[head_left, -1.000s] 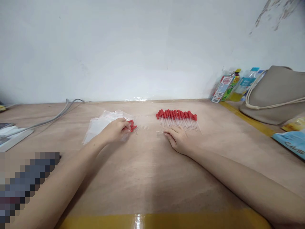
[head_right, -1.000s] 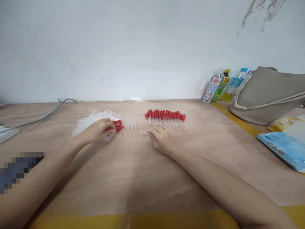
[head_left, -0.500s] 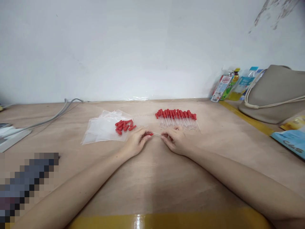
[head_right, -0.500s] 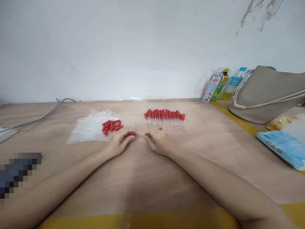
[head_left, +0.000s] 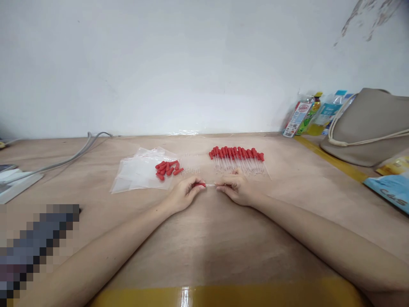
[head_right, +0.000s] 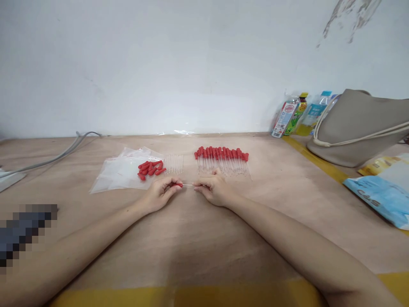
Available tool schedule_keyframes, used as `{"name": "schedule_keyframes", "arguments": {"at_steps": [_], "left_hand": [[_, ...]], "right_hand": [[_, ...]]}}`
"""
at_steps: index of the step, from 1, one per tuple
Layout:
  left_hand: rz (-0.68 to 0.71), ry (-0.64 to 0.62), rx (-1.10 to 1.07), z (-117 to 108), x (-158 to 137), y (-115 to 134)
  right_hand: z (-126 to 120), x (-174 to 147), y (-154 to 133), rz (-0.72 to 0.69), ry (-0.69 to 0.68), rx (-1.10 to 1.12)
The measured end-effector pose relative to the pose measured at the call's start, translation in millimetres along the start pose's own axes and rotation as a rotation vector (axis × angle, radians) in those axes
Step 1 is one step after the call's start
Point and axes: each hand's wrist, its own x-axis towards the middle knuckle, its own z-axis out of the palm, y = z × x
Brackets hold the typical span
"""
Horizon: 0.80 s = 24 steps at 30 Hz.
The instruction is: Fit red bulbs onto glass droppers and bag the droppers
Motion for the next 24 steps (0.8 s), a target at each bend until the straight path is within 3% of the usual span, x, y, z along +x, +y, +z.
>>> {"name": "schedule_keyframes", "arguments": {"at_steps": [10, 24], "left_hand": [[0.101, -0.093, 0.223, -0.3, -2.0, -0.1], [0.173, -0.064, 0.256, -1.4, 0.1, -4.4]], "right_hand": [[-3.6, 0.6, -9.1, -0.106, 0.008, -0.250], [6.5, 9.1, -17.8, -0.001, -0.145, -0.244]]}}
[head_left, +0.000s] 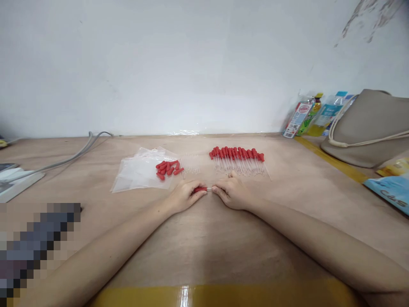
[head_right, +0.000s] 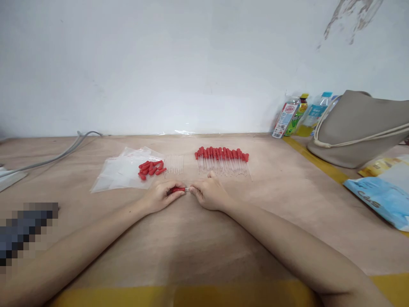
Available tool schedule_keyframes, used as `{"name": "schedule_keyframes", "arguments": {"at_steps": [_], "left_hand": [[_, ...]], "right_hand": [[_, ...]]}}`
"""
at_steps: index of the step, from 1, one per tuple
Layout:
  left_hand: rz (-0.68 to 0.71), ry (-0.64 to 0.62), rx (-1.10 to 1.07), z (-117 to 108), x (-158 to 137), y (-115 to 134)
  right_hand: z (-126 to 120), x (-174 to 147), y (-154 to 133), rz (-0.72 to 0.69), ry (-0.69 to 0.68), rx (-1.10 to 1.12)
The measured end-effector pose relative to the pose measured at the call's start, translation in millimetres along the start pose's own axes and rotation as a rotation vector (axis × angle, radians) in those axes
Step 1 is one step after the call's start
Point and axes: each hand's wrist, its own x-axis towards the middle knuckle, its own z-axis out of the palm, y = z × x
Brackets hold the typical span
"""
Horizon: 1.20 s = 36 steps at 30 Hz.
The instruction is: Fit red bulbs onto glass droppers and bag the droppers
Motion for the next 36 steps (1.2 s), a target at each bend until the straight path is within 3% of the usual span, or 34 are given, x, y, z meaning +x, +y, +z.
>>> {"name": "schedule_keyframes", "arguments": {"at_steps": [3, 6, 9, 12, 15, 18, 23, 32, 36], "left_hand": [[0.026, 0.012, 0.018, -2.0, 1.8, -4.7], [-0.059, 0.094, 0.016, -3.5, 1.8, -8.5], [-0.197, 0.166, 0.004, -2.9, 1.7, -11.4], [-0.211, 0.088, 0.004, -1.1, 2.9, -13.2], [-0.175, 0.051, 0.021, 0.5, 4.1, -13.5], [-0.171, 0.059, 0.015, 1.0, 3.9, -12.9], [-0.163, 0.068, -0.014, 0.8, 3.1, -13.3], [-0.149, 0.072, -0.006, 1.8, 2.0, -12.4], [-0.165, 0.234, 0.193, -5.9, 2.0, -21.0]], "right_hand": [[-6.0, 3.8, -3.5, 0.023, -0.026, 0.019], [-15.1, 7.1, -3.1, 0.086, -0.055, 0.065], [-23.0, 10.7, 5.8, 0.274, -0.084, 0.217], [-26.6, 18.8, 19.4, 0.536, -0.070, 0.383], [-25.7, 35.0, 29.4, 0.684, 0.071, 0.275], [-19.1, 56.8, 33.9, 0.718, 0.150, 0.054], [1.0, 85.5, 38.8, 0.753, 0.081, -0.186], [10.5, 92.0, 40.5, 0.772, 0.006, -0.210], [7.9, 88.4, 35.9, 0.737, 0.023, -0.239]]}}
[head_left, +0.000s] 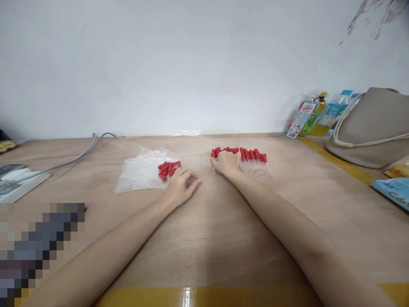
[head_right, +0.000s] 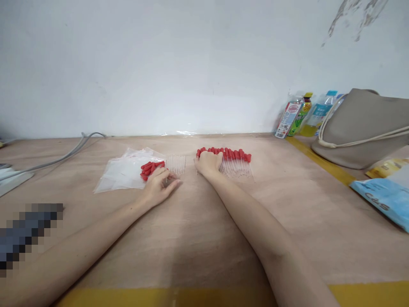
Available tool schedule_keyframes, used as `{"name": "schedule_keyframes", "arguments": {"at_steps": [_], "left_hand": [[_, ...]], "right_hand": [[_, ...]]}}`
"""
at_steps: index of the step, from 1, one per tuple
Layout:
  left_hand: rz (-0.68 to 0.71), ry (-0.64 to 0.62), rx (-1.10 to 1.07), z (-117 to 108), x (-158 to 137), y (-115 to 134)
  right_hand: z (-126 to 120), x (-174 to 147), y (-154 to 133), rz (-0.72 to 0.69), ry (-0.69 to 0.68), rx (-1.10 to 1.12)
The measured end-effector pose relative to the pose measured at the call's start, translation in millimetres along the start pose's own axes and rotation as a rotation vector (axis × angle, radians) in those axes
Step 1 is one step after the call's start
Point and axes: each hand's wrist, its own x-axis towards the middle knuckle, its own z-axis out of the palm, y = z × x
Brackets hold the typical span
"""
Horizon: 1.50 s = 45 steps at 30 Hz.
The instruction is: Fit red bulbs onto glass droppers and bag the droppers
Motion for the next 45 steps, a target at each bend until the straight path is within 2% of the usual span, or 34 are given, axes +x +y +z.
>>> {"name": "schedule_keyframes", "arguments": {"at_steps": [4, 7, 10, 18, 23, 29, 31, 33, 34, 36, 38, 41, 45], "left_hand": [[-0.155, 0.180, 0.283, -10.8, 5.9, -21.2], [-0.244, 0.199, 0.388, -14.9, 7.5, -30.8], [-0.235, 0.165, 0.434, -14.0, 6.5, -31.8], [-0.214, 0.111, 0.461, -10.4, 4.7, -33.5], [-0.205, 0.140, 0.490, -10.7, 5.0, -32.4], [-0.164, 0.193, 0.332, -12.6, 2.0, -25.9], [-0.121, 0.185, 0.227, -11.5, -0.9, -22.9], [-0.072, 0.166, 0.132, -9.1, -4.1, -19.0], [-0.044, 0.155, 0.097, -7.6, -5.6, -16.5], [0.011, 0.121, 0.045, -4.7, -7.8, -10.3], [0.049, 0.076, 0.011, -2.4, -9.0, -3.0], [0.062, 0.016, -0.032, -0.4, -9.6, 7.5], [0.054, -0.050, -0.072, 0.3, -9.1, 15.4]], "right_hand": [[-1.6, -6.5, -10.1, -0.098, 0.035, 0.005], [0.7, -7.3, -23.7, -0.124, -0.003, 0.011], [4.1, -4.3, -36.6, -0.096, -0.061, 0.012], [5.4, 5.3, -51.9, -0.022, -0.237, 0.037], [6.6, 8.5, -57.5, 0.000, -0.289, 0.055], [-3.2, 2.4, -58.8, -0.018, -0.305, 0.086], [-7.6, -5.5, -52.7, -0.046, -0.243, 0.098], [-9.5, -17.4, -39.7, -0.116, -0.095, 0.139], [-9.3, -24.9, -30.6, -0.181, 0.002, 0.186], [-7.5, -41.8, -8.2, -0.353, 0.104, 0.301], [-5.8, -59.9, 15.9, -0.503, 0.104, 0.391], [-6.7, -82.6, 44.1, -0.583, 0.143, 0.466], [-8.5, -93.5, 56.5, -0.687, 0.171, 0.423]]}}
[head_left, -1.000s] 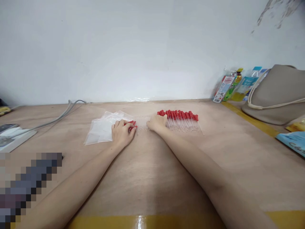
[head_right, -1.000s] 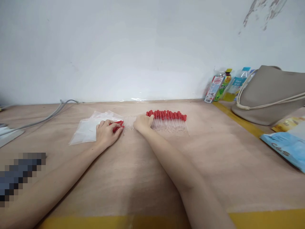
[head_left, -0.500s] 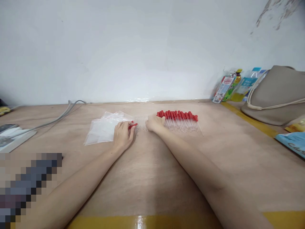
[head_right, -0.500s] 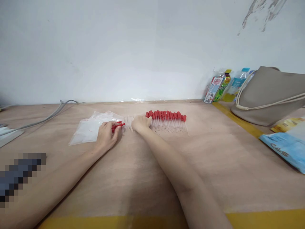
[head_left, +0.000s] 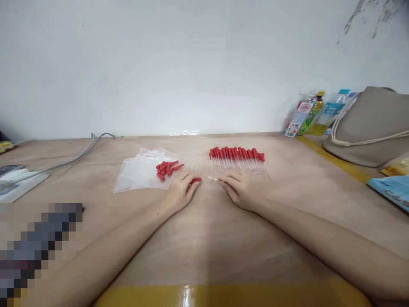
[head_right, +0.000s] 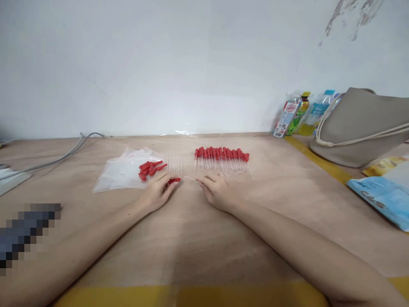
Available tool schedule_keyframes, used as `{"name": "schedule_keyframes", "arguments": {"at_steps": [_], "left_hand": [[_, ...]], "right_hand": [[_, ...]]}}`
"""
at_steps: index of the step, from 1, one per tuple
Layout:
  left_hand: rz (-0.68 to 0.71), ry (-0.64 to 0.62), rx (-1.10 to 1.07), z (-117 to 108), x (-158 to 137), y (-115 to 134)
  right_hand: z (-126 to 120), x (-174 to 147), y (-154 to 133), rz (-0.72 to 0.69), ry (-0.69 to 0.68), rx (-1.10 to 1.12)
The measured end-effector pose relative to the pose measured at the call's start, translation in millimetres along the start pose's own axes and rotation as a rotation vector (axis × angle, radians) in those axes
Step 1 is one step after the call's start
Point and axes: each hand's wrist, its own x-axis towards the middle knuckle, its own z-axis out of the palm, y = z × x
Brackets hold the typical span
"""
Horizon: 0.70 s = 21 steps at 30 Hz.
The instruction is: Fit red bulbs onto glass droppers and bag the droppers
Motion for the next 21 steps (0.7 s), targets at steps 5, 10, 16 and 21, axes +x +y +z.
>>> {"name": "schedule_keyframes", "arguments": {"at_steps": [5, 10, 16, 21], "left_hand": [[0.016, -0.034, 0.011, -0.2, 1.0, 1.5], [0.002, -0.036, -0.043, 0.8, 0.6, 1.7], [-0.069, -0.030, -0.169, 1.8, 1.3, 3.1], [-0.108, -0.082, -0.255, 2.8, -0.4, -1.3]], "right_hand": [[5.2, 4.6, 1.4, -0.029, -0.011, -0.011], [4.4, 5.7, 0.1, -0.017, -0.013, 0.011], [6.1, 7.0, -0.2, -0.029, -0.059, 0.035], [8.3, 8.6, 5.1, -0.053, -0.077, 0.102]]}}
